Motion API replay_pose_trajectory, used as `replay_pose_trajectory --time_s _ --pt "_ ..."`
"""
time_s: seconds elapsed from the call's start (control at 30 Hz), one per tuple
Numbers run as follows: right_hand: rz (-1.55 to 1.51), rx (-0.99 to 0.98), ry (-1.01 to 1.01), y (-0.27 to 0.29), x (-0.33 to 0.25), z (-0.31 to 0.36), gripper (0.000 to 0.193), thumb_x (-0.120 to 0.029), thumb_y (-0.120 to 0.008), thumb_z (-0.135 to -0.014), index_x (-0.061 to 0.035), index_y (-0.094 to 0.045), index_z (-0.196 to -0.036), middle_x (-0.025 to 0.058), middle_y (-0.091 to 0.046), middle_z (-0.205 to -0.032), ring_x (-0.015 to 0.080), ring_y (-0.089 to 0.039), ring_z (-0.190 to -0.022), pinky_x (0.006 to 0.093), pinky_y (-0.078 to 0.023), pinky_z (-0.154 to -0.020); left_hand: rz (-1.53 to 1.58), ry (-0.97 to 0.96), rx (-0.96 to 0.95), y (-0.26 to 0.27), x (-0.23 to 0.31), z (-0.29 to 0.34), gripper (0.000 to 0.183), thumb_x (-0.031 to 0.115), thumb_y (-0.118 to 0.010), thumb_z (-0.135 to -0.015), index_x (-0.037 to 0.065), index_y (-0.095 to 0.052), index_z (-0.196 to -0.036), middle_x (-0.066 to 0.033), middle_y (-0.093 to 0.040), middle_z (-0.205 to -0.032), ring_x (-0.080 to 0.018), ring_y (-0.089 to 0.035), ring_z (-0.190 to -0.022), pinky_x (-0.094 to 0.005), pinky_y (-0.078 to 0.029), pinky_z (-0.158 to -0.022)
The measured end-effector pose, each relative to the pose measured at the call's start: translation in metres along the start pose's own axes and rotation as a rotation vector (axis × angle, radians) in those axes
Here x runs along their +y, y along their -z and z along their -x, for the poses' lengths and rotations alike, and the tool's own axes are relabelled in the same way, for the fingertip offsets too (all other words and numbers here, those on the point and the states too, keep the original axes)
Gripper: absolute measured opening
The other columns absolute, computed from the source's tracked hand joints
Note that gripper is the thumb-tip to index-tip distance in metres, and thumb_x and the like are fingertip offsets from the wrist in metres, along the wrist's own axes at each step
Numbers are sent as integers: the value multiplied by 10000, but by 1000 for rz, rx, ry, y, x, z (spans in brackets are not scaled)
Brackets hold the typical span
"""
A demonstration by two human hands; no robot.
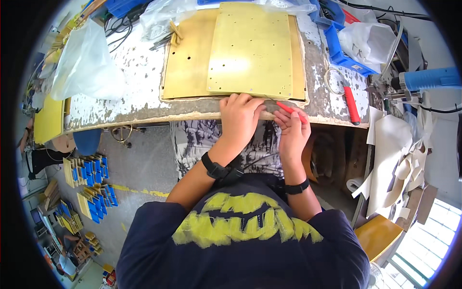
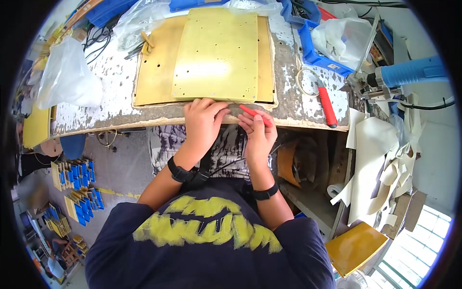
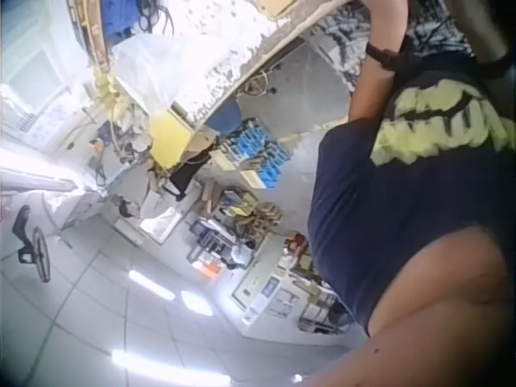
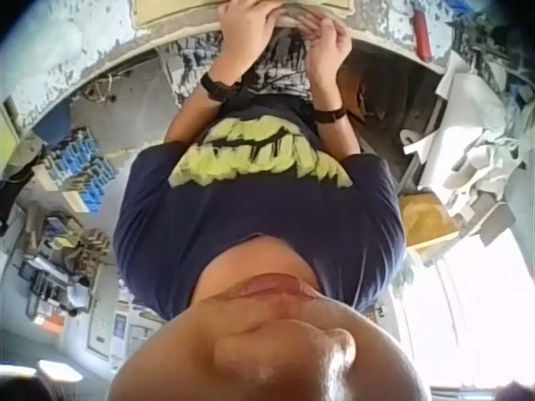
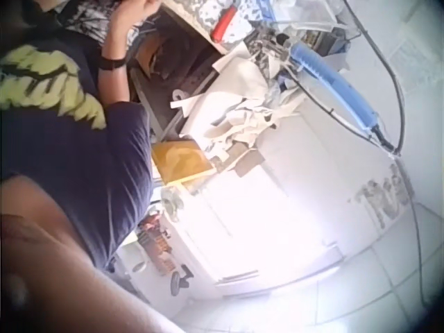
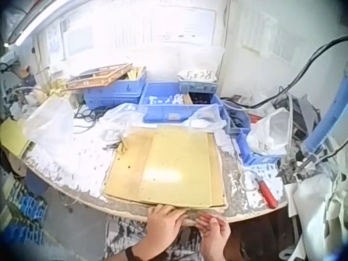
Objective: The recorder is assembling yellow metal plates by aligning them and using a pneumatic riveting gun to secure components.
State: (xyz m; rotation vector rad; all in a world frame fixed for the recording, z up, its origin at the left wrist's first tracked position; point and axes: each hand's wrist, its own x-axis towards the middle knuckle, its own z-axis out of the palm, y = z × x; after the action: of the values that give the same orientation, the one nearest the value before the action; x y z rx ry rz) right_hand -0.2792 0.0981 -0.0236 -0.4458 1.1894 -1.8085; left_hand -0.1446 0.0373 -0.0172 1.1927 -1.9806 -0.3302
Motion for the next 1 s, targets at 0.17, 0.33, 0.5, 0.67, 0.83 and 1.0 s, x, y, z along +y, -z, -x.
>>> replay_pose_trajectory --time_s 0.17,0.33,0.5,0.67,0.83,1.0 --pt "111 115 252 29 -33 -19 173 -101 -488 -987 17 -547 -1100 171 -663 -966 221 -669 -798 310 -556 -718 143 -31 34 4 -7 -1 129 92 -739 -735 89 -684 -851 -53 -610 -796 -263 -562 -780 -391 -396 -729" --pt "1166 137 797 54 -63 -47 203 -29 -530 -915 24 -615 -1091 166 -664 -964 268 -665 -855 361 -524 -744 467 367 99 40 -30 10 84 20 -695 -815 8 -655 -888 -102 -666 -808 -218 -646 -753 -289 -506 -694" --pt "1508 -9 822 61 -67 -65 332 -1 -559 -812 3 -629 -1136 191 -631 -1131 384 -584 -1038 458 -448 -915 625 549 205 56 -57 8 94 41 -623 -908 -27 -592 -966 -84 -666 -885 -141 -638 -829 -254 -498 -761" --pt "1076 108 757 45 -139 -37 216 -52 -640 -813 18 -672 -1015 172 -695 -1000 307 -669 -951 357 -492 -889 756 441 279 56 -67 9 52 32 -579 -935 -15 -572 -956 -99 -672 -921 -159 -647 -862 -261 -499 -796" --pt "421 454 1159 59 -307 -93 286 -215 -464 -975 -10 -554 -1153 150 -648 -1038 232 -623 -954 343 -494 -801 552 92 37 35 -14 2 64 -3 -599 -899 8 -584 -960 -136 -702 -929 -231 -680 -863 -313 -522 -798" --pt "279 -377 465 87 -371 -167 594 -490 -436 -980 -128 -336 -1441 206 -513 -1339 326 -548 -1195 424 -476 -940 400 -395 -234 -18 50 -60 141 39 -628 -835 45 -559 -957 -144 -674 -998 -306 -620 -1066 -480 -408 -997"
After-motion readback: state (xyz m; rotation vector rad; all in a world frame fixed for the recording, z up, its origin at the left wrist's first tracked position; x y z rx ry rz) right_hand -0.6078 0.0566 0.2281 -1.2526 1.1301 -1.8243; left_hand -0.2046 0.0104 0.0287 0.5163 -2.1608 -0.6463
